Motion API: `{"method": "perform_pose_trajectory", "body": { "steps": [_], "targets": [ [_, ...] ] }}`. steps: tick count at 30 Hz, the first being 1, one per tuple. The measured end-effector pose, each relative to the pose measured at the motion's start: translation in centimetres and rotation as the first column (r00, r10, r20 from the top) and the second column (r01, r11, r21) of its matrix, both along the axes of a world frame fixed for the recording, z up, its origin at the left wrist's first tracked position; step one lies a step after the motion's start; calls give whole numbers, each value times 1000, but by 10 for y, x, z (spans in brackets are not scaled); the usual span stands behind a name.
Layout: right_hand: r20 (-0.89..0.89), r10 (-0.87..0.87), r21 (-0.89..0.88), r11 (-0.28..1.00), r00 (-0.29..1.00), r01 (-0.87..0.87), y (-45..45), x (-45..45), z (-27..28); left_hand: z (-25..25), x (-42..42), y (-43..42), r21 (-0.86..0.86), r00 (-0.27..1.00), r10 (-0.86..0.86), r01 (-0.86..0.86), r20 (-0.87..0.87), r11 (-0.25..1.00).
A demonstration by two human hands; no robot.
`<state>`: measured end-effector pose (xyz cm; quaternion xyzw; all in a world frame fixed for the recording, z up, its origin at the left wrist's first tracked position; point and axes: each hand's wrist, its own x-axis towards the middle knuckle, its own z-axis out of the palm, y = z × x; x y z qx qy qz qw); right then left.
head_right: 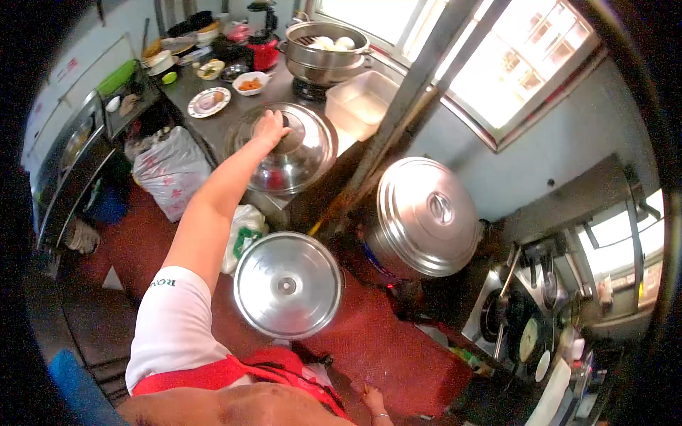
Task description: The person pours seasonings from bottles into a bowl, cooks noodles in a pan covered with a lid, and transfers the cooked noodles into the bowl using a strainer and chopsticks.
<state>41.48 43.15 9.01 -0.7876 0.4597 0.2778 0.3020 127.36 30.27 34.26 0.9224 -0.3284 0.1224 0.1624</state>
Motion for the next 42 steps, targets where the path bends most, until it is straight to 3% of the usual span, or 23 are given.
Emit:
{"method": "perform_pose_trajectory", "body": {
  "steps": [7,9,10,11,12,13,14,15,16,17,18,20,22,25,27,28,29,30,32,34,36,39,42],
  "targets": [
    [-154,-322,150,927,934,345,43,-16,14,-26,24,-34,17,994,51,-50,-94,999],
    [-100,-58,-87,995,993,50,68,-52,-39,-36,33,-41,10,998,60,-60,-30,998],
    [-38,-182,21,983,983,183,60,-18,14,-56,52,-50,6,999,24,-24,37,1000],
    [5,-313,129,942,950,310,45,49,104,-45,46,-45,-8,998,-56,56,14,998],
    [122,-165,-9,986,979,167,63,-3,31,-62,66,-47,-35,986,-157,159,61,987],
    [86,-85,-78,993,993,92,65,16,51,-54,44,-41,-140,963,-133,169,233,976],
    [82,-250,175,957,965,233,62,14,40,-37,41,-41,30,989,-130,133,-76,991],
    [99,-105,73,992,989,99,45,74,125,-69,61,-42,-29,963,-243,248,115,968],
    [230,-204,-74,971,951,226,61,34,52,-96,73,-45,-55,931,-160,188,328,981],
    [27,-279,-21,960,960,280,55,49,69,-98,74,-44,-22,948,-102,114,301,993],
    [66,-290,-34,956,955,293,55,51,67,-66,24,-31,-102,940,-57,97,336,990],
    [120,-310,-55,946,943,318,49,56,67,-43,-44,-1,-242,844,-279,421,458,874],
    [128,-354,-40,932,927,361,49,67,77,-49,-119,40,-272,802,-482,581,354,767],
    [121,-368,-2,929,922,371,47,68,94,-122,-216,120,-185,712,-685,702,154,688],
    [161,-360,-34,929,919,369,52,50,81,-152,-291,183,-117,680,-717,708,-153,697],
    [186,-344,-67,930,920,361,55,40,76,-192,-311,216,5,655,-722,741,-221,671],
    [198,-345,-72,928,918,365,56,27,72,-179,-345,241,46,594,-728,784,-341,619],
    [214,-341,-90,926,915,367,57,13,70,-209,-354,266,133,543,-732,830,-411,541],
    [245,-340,-107,921,908,374,64,-12,65,-230,-380,314,264,538,-676,841,-503,473],
    [250,-349,-148,908,903,392,67,-44,59,-276,-385,354,396,551,-419,825,-722,402],
    [198,-383,-157,896,902,415,74,-75,53,-287,-393,377,503,582,-219,800,-783,326],
    [150,-468,-185,852,871,490,85,-136,36,-280,-411,381,489,551,-189,822,-813,292],
    [161,-467,-353,796,870,493,102,-193,26,-271,-446,362,357,438,-328,892,-837,278]
  ]
}}
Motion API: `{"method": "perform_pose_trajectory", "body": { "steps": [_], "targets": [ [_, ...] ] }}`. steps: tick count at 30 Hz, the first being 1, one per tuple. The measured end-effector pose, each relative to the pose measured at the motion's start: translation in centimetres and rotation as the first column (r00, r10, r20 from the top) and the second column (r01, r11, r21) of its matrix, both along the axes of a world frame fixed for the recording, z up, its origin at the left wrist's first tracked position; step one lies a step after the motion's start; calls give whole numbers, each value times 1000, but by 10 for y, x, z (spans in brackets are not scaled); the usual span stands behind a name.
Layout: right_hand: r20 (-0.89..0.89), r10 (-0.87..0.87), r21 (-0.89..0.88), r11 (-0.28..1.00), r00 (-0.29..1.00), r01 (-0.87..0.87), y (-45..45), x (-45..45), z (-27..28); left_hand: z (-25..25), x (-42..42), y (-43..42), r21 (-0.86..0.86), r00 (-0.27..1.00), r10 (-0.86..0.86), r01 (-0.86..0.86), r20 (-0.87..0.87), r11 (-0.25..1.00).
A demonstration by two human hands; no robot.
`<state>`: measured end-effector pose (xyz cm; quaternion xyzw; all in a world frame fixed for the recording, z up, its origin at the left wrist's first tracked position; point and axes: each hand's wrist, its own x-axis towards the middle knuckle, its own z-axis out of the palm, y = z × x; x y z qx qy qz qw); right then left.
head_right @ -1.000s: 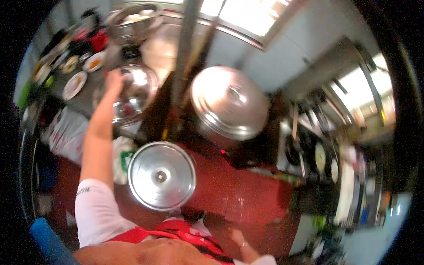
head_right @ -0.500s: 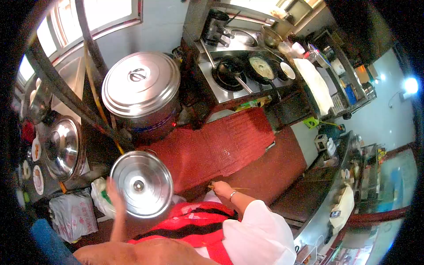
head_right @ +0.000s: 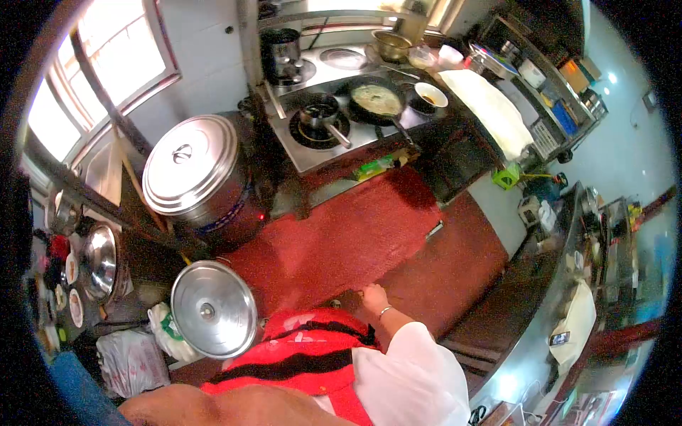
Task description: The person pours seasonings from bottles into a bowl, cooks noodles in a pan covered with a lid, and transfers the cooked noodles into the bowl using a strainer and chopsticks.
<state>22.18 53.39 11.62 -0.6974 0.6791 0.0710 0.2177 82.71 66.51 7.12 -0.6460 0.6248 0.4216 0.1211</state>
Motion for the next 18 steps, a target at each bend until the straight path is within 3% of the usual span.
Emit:
{"method": "perform_pose_trajectory", "body": {
  "steps": [2,3,4,5,6,8,10,12,13,15,18],
  "targets": [
    [67,-191,-158,967,979,199,15,-27,31,-2,-29,-22,-124,992,-81,69,-101,990],
    [69,-205,-157,964,976,214,25,-44,29,-4,-46,-35,-164,986,-109,88,-123,983],
    [96,-335,-190,918,937,348,37,-61,27,-6,-63,-50,-192,983,-120,92,-139,977],
    [128,-456,-222,853,881,473,48,-78,25,-14,-85,-67,-137,993,-83,72,-80,988],
    [131,-466,-221,847,875,484,57,-92,23,-21,-107,-84,-82,999,-52,50,-17,995],
    [147,-705,-192,668,694,719,80,-115,21,-19,-145,-121,-123,987,-129,118,-91,985],
    [161,-742,-171,629,651,759,107,-143,-4,-23,-186,-166,-37,977,-210,208,-34,977],
    [175,-771,-152,593,612,791,125,-159,-13,-10,-220,-188,-212,980,-123,89,-156,973],
    [155,-792,-94,583,590,807,132,-163,-12,-8,-233,-207,-210,980,-125,91,-154,973],
    [133,-810,-32,573,572,819,138,-167,-14,-15,-249,-237,-215,879,-477,470,18,856],
    [143,-862,31,495,486,868,130,-173,-20,-50,-260,-275,-151,799,-601,597,25,788]
  ]
}}
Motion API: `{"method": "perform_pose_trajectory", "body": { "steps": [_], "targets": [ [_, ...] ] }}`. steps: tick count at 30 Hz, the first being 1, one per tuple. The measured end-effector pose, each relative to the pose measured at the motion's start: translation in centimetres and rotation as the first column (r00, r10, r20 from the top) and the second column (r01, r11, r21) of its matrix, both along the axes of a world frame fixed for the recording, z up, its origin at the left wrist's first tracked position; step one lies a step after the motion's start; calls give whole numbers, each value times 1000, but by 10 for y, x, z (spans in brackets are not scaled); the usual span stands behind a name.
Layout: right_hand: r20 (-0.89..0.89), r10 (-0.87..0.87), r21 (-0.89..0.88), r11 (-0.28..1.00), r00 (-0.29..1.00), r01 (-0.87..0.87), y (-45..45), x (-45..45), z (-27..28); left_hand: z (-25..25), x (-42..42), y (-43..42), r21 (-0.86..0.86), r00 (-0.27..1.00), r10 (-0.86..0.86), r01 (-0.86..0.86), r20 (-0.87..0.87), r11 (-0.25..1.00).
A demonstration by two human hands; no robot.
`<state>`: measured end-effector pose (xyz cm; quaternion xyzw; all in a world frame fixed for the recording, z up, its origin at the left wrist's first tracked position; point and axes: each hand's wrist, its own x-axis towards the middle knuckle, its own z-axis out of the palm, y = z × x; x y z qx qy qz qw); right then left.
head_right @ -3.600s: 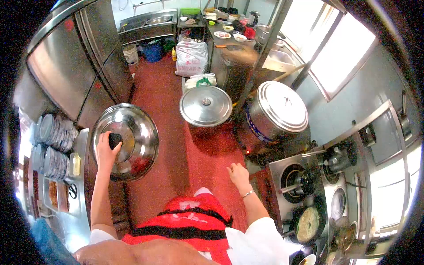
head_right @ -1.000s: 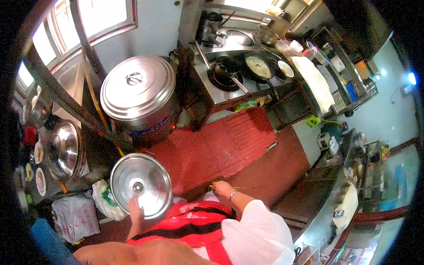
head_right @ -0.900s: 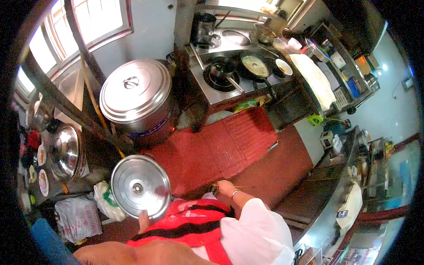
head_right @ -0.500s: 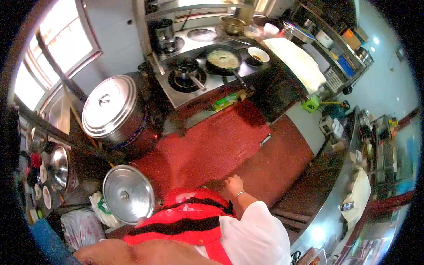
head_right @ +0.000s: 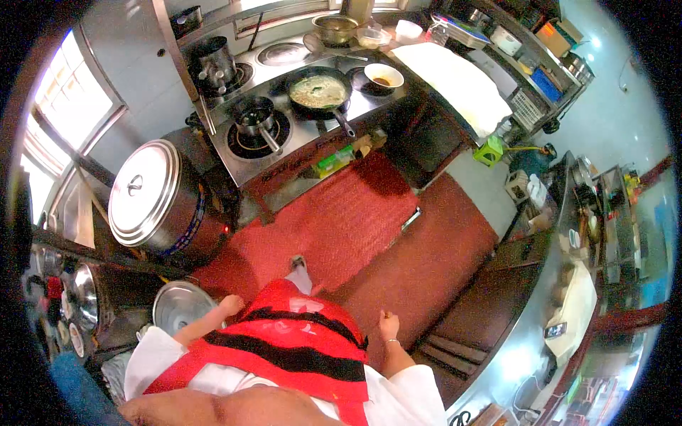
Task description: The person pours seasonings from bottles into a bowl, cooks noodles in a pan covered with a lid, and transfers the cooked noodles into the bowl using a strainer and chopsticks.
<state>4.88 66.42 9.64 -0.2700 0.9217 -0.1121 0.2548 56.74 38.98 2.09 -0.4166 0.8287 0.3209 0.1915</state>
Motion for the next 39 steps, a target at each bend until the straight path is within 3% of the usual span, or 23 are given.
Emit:
{"method": "perform_pose_trajectory", "body": {
  "steps": [2,4,5,7,8,10,11,13,15,17,18,20,21,23,24,26,28,29,31,33,36,38,39],
  "targets": [
    [-54,-15,-116,993,998,9,-13,-6,2,-3,-19,-28,59,997,-5,1,75,998],
    [-111,-15,-148,989,994,-2,-27,-23,-18,-5,-44,-55,38,896,-416,415,153,909],
    [-162,-19,-177,984,987,-11,-40,-34,-26,3,-61,-72,33,899,-413,413,146,910],
    [-142,-55,-223,975,988,22,-66,-51,-25,27,-95,-100,134,974,-159,139,158,981],
    [-114,-90,-269,962,989,57,-80,-62,-21,46,-115,-114,141,977,-154,134,149,981],
    [-108,-82,-261,964,991,51,-114,-84,-6,78,-151,-144,43,995,63,-66,74,997],
    [-95,-84,-261,964,992,57,-132,-94,-2,83,-167,-161,49,995,61,-65,74,997],
    [-83,-111,-286,955,990,83,-170,-111,11,89,-197,-192,-34,986,51,-57,-158,998],
    [-66,-129,-299,949,989,104,-209,-125,28,124,-238,-219,-87,964,23,-47,-265,995],
    [-24,-164,-509,851,986,130,-242,-131,38,144,-273,-244,-73,898,-17,-17,-440,997],
    [-21,-164,-504,853,986,131,-254,-139,34,151,-289,-252,-68,900,-14,-17,-436,998],
    [23,-220,-560,805,975,195,-282,-155,25,165,-321,-270,94,822,98,-55,-560,994],
    [25,-230,-556,805,973,205,-295,-162,31,167,-334,-276,98,825,92,-45,-558,994],
    [135,-265,-649,704,955,288,-336,-171,74,170,-361,-287,306,779,250,-79,-575,949],
    [134,-271,-645,706,953,292,-354,-185,85,175,-374,-292,311,781,249,-74,-573,948],
    [-148,-139,-696,718,979,-4,-389,-219,100,183,-396,-303,350,794,280,-91,-540,932],
    [-399,-88,-647,732,912,-213,-432,-258,109,174,-419,-317,392,774,337,-126,-536,911],
    [-398,-81,-646,732,914,-216,-457,-274,118,170,-430,-324,431,752,391,-158,-531,889],
    [-333,-16,-760,597,943,-258,-509,-308,138,164,-449,-338,452,728,441,-200,-524,869],
    [-40,173,-772,620,984,-140,-561,-346,141,160,-470,-352,489,677,525,-271,-516,829],
    [-51,238,-700,684,970,-205,-641,-386,146,159,-502,-365,428,617,618,-448,-487,785],
    [-259,301,-633,664,918,-397,-688,-411,150,164,-526,-371,443,579,658,-487,-481,752],
    [-182,287,-628,702,941,-335,-711,-422,150,173,-538,-372,468,530,709,-533,-466,705]
  ]
}}
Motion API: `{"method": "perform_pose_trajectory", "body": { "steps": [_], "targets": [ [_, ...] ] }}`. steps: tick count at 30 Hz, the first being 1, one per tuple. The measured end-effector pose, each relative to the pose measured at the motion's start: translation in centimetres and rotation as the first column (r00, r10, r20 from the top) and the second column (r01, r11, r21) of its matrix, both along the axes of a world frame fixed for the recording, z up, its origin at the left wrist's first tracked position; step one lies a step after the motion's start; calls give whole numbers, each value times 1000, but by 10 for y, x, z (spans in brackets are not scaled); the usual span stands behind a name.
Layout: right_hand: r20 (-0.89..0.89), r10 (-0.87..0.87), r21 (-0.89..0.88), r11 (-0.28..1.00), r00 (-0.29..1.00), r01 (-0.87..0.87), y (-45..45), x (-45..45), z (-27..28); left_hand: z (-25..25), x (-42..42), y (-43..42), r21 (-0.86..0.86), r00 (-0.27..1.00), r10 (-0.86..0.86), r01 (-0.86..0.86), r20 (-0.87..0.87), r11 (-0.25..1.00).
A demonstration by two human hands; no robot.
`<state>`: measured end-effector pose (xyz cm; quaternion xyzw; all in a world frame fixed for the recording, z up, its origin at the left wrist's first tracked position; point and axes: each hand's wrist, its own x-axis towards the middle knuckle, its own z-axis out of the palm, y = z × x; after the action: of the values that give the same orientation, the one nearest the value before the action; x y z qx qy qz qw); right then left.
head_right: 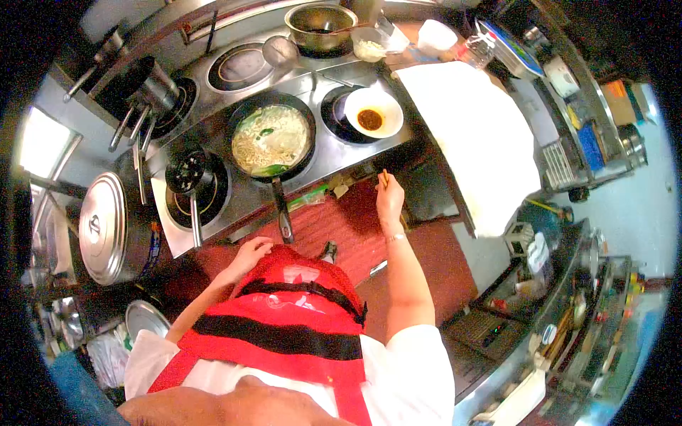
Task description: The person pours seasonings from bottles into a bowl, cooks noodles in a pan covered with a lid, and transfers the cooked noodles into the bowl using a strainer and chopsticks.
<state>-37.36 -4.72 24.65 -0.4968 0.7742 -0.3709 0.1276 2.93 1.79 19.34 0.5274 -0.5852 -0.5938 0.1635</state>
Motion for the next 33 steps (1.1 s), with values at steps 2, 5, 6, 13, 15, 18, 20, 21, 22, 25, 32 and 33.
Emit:
{"method": "perform_pose_trajectory", "body": {
  "steps": [2,5,6,13,15,18,20,21,22,25,32,33],
  "targets": [
    [75,-27,10,1000,997,27,-43,-26,-13,4,-22,-2,32,996,88,-88,2,996],
    [129,-128,116,987,983,114,-104,-68,-49,-1,-48,-4,94,971,238,-240,32,966],
    [177,-133,158,982,975,105,-120,-79,-58,2,-58,-7,136,963,268,-267,11,954],
    [226,-220,381,916,949,122,-194,-119,-117,0,-89,-21,212,931,364,-350,-33,913],
    [207,-211,394,912,955,116,-202,-121,-122,-8,-91,-22,261,915,400,-376,-45,889],
    [338,-217,315,943,916,107,-213,-125,-134,-24,-86,-25,318,899,438,-413,-9,854],
    [275,-208,332,937,939,111,-218,-127,-137,-27,-87,-26,331,895,445,-431,36,840],
    [221,-208,348,930,953,122,-220,-126,-134,-24,-87,-26,327,889,457,-441,30,836],
    [329,-270,362,921,905,143,-221,-124,-133,-20,-86,-26,322,883,469,-452,27,832],
    [388,-331,327,922,860,208,-229,-122,-148,-6,-84,-27,322,869,493,-481,49,816],
    [450,-329,230,941,830,248,-222,-99,-154,-7,-70,-31,251,885,464,-457,34,853],
    [449,-326,225,942,832,249,-222,-99,-156,-11,-66,-31,288,884,467,-450,10,845]
  ]
}}
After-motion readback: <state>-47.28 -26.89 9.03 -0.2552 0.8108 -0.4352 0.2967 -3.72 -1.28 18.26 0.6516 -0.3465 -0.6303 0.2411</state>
